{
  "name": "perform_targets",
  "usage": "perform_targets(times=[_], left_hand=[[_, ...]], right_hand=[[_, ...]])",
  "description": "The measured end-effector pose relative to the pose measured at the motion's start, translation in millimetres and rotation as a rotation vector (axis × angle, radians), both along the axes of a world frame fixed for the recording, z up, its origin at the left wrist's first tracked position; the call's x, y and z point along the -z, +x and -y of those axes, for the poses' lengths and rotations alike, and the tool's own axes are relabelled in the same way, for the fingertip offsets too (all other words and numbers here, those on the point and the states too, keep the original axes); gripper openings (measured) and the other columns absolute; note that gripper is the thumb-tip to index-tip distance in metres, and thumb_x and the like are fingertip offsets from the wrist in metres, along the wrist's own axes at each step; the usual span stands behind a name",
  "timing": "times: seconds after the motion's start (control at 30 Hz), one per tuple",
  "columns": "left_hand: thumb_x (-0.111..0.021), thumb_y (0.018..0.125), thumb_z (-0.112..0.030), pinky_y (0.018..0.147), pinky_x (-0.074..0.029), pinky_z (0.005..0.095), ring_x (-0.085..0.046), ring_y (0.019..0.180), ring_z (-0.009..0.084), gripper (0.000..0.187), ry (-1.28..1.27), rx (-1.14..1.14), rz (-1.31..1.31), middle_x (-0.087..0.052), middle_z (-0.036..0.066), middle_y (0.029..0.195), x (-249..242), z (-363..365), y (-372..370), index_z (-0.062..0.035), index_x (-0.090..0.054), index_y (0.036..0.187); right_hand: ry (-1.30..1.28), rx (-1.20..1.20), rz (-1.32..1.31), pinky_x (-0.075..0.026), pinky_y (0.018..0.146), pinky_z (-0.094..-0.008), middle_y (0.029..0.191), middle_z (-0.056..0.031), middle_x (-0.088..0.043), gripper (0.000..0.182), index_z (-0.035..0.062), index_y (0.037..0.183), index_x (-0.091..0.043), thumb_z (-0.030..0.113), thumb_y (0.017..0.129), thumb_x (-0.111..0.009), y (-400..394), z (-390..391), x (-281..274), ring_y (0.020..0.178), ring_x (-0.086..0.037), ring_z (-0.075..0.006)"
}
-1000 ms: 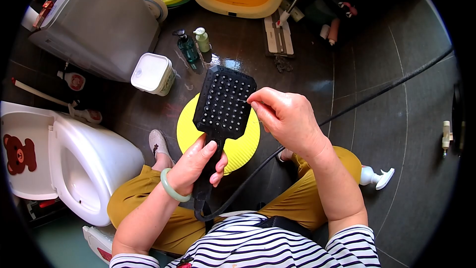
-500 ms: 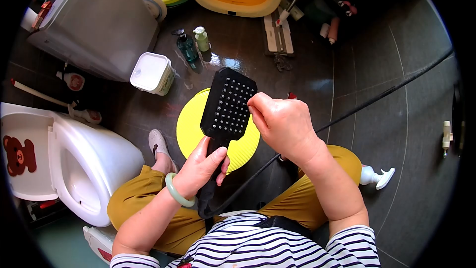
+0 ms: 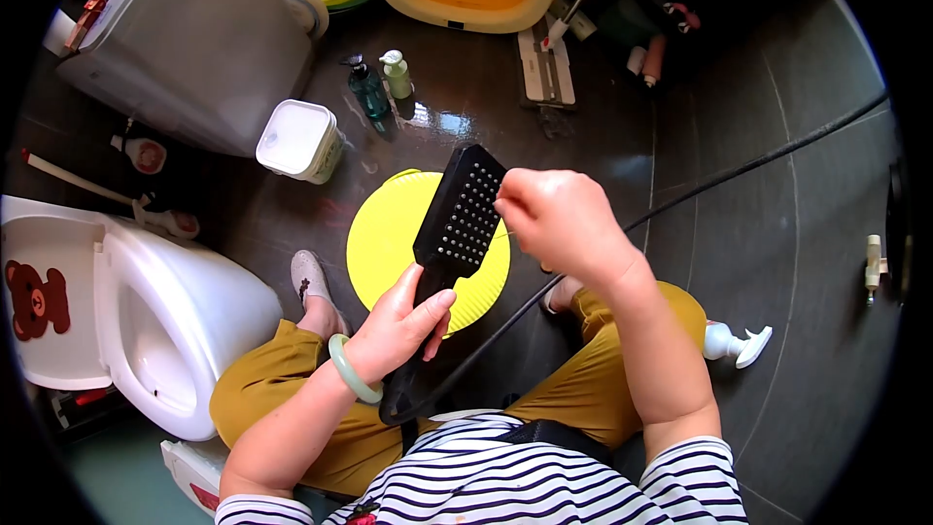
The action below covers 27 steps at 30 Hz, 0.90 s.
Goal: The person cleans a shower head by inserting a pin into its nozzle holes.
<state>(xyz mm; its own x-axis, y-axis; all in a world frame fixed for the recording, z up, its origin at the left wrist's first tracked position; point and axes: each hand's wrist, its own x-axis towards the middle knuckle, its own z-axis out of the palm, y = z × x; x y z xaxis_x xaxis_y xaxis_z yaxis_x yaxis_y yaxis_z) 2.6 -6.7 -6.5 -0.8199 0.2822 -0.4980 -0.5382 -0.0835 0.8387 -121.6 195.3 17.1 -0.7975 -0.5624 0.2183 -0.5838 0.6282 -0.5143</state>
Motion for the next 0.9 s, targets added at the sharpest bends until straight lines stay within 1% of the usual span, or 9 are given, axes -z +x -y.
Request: perform_targets(times=[0.03,0.07,0.13,0.2,0.23,0.33,0.4,0.47,0.9], left_hand=[[-0.053,0.103,-0.025,0.047,-0.043,0.0237,-0.051,0.050,0.0109,0.033,0.003,0.007,-0.016,-0.054,0.003,0.072,-4.3,0.9,-2.8,-0.0018,-0.040,0.123],[-0.053,0.103,-0.025,0.047,-0.043,0.0237,-0.051,0.050,0.0109,0.033,0.006,0.005,-0.018,-0.054,0.003,0.072,-3.8,1.9,-3.4,-0.0018,-0.040,0.123],[-0.052,0.103,-0.026,0.048,-0.043,0.0237,-0.051,0.051,0.0109,0.035,0.056,-0.085,0.000,-0.054,0.004,0.073,-2.0,3.9,-4.4,-0.0019,-0.040,0.126],[-0.051,0.103,-0.027,0.050,-0.045,0.0241,-0.052,0.053,0.0110,0.036,0.071,-0.117,0.017,-0.054,0.004,0.074,-7.0,0.9,-3.5,-0.0034,-0.039,0.127],[-0.052,0.103,-0.029,0.051,-0.045,0.0243,-0.052,0.054,0.0112,0.037,0.087,-0.151,0.069,-0.054,0.004,0.075,-7.4,-0.4,-2.4,-0.0046,-0.038,0.128],[-0.052,0.103,-0.032,0.052,-0.047,0.0245,-0.052,0.055,0.0115,0.040,0.154,-0.144,0.154,-0.054,0.005,0.077,-11.1,1.8,-1.7,-0.0066,-0.036,0.129],[-0.052,0.102,-0.034,0.053,-0.047,0.0246,-0.052,0.055,0.0116,0.042,0.211,-0.105,0.183,-0.054,0.005,0.078,-13.8,2.2,-4.3,-0.0075,-0.035,0.130],[-0.052,0.102,-0.036,0.055,-0.050,0.0297,-0.051,0.054,0.0164,0.040,0.259,-0.048,0.178,-0.053,0.008,0.080,-14.9,2.3,-4.2,-0.0079,-0.035,0.126],[-0.049,0.102,-0.043,0.055,-0.048,0.0292,-0.052,0.054,0.0146,0.041,0.395,-0.048,0.156,-0.053,0.006,0.078,-13.1,7.8,-1.4,-0.0149,-0.036,0.129]], right_hand=[[0.025,0.060,0.319,-0.049,0.054,-0.0306,0.062,-0.0098,-0.064,0.016,0.0020,0.085,-0.067,0.017,0.090,-0.063,-5.3,-2.1,-13.2,0.054,-0.064,-0.0196],[0.065,0.099,0.562,-0.052,0.064,-0.0372,0.069,-0.0103,-0.068,0.020,0.0038,0.091,-0.069,0.022,0.091,-0.061,-11.7,-3.1,-22.9,0.068,-0.069,-0.0241],[-0.069,0.115,0.659,-0.051,0.063,-0.0343,0.067,-0.0086,-0.067,0.018,0.0044,0.092,-0.069,0.021,0.091,-0.062,-9.0,-2.8,-14.9,0.066,-0.068,-0.0207],[-0.223,0.099,0.500,-0.048,0.054,-0.0291,0.065,-0.0070,-0.065,0.013,0.0023,0.090,-0.067,0.015,0.091,-0.064,4.0,6.0,0.6,0.055,-0.063,-0.0146],[-0.171,0.055,0.233,-0.049,0.054,-0.0301,0.067,-0.0093,-0.066,0.012,0.0023,0.090,-0.068,0.014,0.090,-0.065,8.8,9.8,7.5,0.055,-0.064,-0.0174],[-0.103,-0.014,-0.047,-0.049,0.054,-0.0310,0.067,-0.0106,-0.065,0.011,0.0022,0.089,-0.068,0.013,0.089,-0.065,4.4,4.9,9.2,0.055,-0.064,-0.0197],[-0.044,0.023,0.294,-0.048,0.054,-0.0303,0.063,-0.0099,-0.063,0.012,0.0007,0.086,-0.068,0.012,0.088,-0.065,-0.6,-3.4,-16.3,0.054,-0.064,-0.0179],[-0.065,0.032,0.306,-0.048,0.052,-0.0295,0.063,-0.0097,-0.064,0.012,-0.0005,0.087,-0.069,0.011,0.088,-0.065,1.4,-8.8,-25.0,0.053,-0.063,-0.0169],[-0.307,0.044,0.340,-0.044,0.050,-0.0232,0.064,-0.0035,-0.060,0.012,-0.0019,0.098,-0.067,0.007,0.095,-0.061,7.6,-9.3,-23.5,0.053,-0.056,-0.0081]])
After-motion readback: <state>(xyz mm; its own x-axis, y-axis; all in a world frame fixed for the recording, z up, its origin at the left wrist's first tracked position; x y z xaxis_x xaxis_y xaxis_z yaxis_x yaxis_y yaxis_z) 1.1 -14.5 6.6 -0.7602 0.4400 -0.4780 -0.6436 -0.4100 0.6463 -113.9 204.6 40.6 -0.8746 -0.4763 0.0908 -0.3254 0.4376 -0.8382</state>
